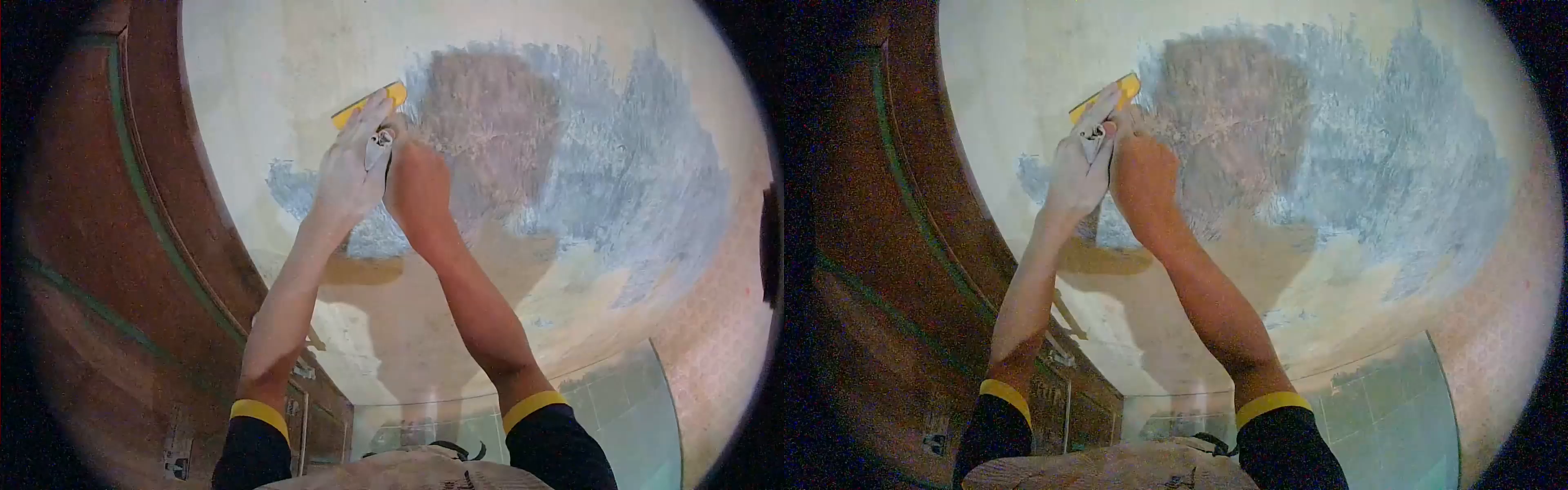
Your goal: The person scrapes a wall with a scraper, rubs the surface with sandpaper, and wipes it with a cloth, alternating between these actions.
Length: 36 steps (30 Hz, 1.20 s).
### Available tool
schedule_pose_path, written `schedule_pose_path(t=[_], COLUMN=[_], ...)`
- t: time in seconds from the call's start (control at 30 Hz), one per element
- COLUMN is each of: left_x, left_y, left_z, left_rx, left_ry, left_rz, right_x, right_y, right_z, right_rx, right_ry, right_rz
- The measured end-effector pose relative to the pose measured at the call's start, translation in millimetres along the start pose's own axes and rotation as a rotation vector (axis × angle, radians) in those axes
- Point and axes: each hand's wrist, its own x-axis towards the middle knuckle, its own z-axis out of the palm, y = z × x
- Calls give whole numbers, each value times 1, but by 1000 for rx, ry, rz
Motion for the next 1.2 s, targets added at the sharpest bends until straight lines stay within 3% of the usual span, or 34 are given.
schedule_pose_path(t=[0.1,0.2,0.3,0.4,0.47,0.53,0.6,0.67,0.7,0.77,0.83,0.87,0.93,0.97,1.03,1.1,1.17,1.2], left_x=[-16,-10,13,-21,-61,-104,-144,-217,-246,-289,-395,-405,-407,-411,-417,-420,-436,-453], left_y=[2,3,9,11,2,18,41,36,37,51,39,55,94,111,144,168,183,187], left_z=[6,7,-1,11,25,35,31,43,43,46,69,69,74,78,84,89,100,110], left_rx=[-16,68,47,38,82,30,23,-243,-91,-255,-404,-407,-377,-377,-686,-573,-731,-843], left_ry=[-39,48,16,0,-18,-21,-196,-296,-278,-303,-174,-183,-218,-223,-153,-244,-310,-233], left_rz=[-84,70,-72,-161,-65,-167,-410,-694,-464,-641,-868,-883,-1082,-1097,-1503,-1494,-1551,-1626], right_x=[-10,1,14,-17,-67,-114,-158,-204,-235,-297,-334,-356,-399,-427,-471,-486,-476,-464], right_y=[-10,0,2,0,10,15,13,20,27,39,43,43,47,48,52,60,64,67], right_z=[-21,-16,-7,-16,-9,-12,-26,-41,-48,-59,-87,-99,-115,-120,-126,-129,-133,-135], right_rx=[95,80,13,112,98,113,118,163,225,298,348,347,528,527,472,513,558,645], right_ry=[-123,-134,-85,-116,-198,-328,-577,-770,-804,-798,-937,-948,-844,-855,-740,-836,-933,-961], right_rz=[107,75,37,60,70,99,207,306,341,451,684,698,987,998,1016,1109,1194,1176])
